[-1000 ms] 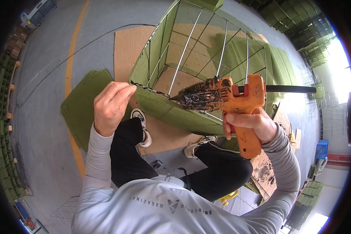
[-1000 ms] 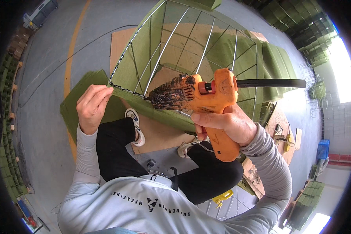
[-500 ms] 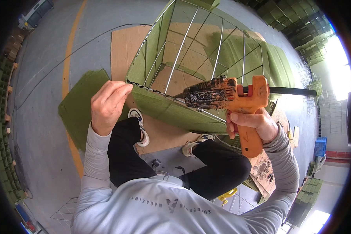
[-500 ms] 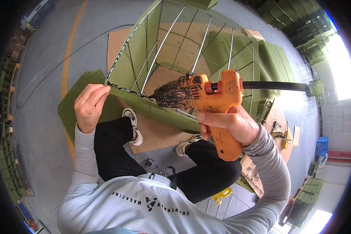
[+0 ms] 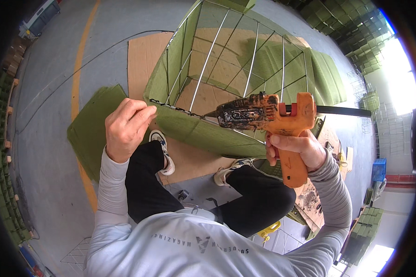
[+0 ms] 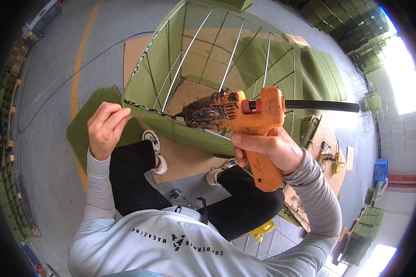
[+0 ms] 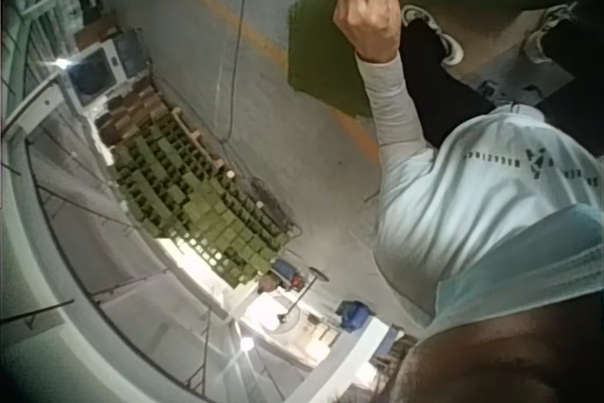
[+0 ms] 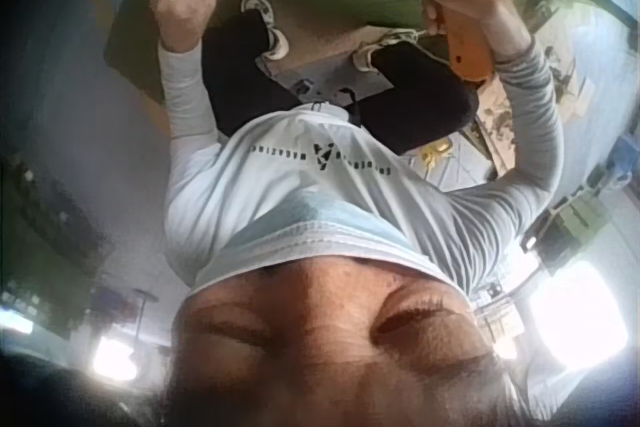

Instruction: The recorder is assembling a wire basket by attaching fabric panels to a wire frame using a hot glue gun.

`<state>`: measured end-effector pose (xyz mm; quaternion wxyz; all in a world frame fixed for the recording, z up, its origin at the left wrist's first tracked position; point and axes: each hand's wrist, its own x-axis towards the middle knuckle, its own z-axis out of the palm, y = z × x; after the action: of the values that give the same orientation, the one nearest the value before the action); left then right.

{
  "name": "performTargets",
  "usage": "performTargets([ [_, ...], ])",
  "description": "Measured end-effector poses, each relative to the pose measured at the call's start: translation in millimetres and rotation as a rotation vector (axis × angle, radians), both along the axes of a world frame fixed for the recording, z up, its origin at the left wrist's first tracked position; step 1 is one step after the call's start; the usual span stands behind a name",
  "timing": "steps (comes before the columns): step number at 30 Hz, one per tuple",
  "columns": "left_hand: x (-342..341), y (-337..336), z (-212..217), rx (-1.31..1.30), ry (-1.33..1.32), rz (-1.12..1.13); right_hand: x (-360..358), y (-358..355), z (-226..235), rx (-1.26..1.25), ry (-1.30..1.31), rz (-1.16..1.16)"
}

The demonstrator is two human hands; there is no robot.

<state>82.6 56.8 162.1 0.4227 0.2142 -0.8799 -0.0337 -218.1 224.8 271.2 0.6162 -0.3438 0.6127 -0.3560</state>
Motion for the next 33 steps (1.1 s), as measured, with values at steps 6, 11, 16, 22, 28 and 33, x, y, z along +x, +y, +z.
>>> performTargets([
  [6, -7, 5, 5, -0.017, -0.001, -0.072, 0, 2, -1, -0.012, -0.01, 0.013],
  [11, -7, 2, 4, -0.059, -0.02, -0.102, 0, 4, 1, -0.006, 0.01, 0.017],
  [16, -8, 2, 4, -0.061, -0.042, -0.133, -4, 13, 3, 0.009, 0.026, 0.0],
  [22, -8, 1, 1, -0.048, -0.037, -0.148, -4, 22, 3, 0.029, -0.006, -0.04],
  [28, -9, 2, 2, -0.051, -0.025, -0.146, -12, 31, -1, 0.009, -0.012, -0.062],
  [33, -9, 4, 1, -0.059, -0.046, -0.137, -10, 40, 1, 0.019, -0.031, -0.115],
])
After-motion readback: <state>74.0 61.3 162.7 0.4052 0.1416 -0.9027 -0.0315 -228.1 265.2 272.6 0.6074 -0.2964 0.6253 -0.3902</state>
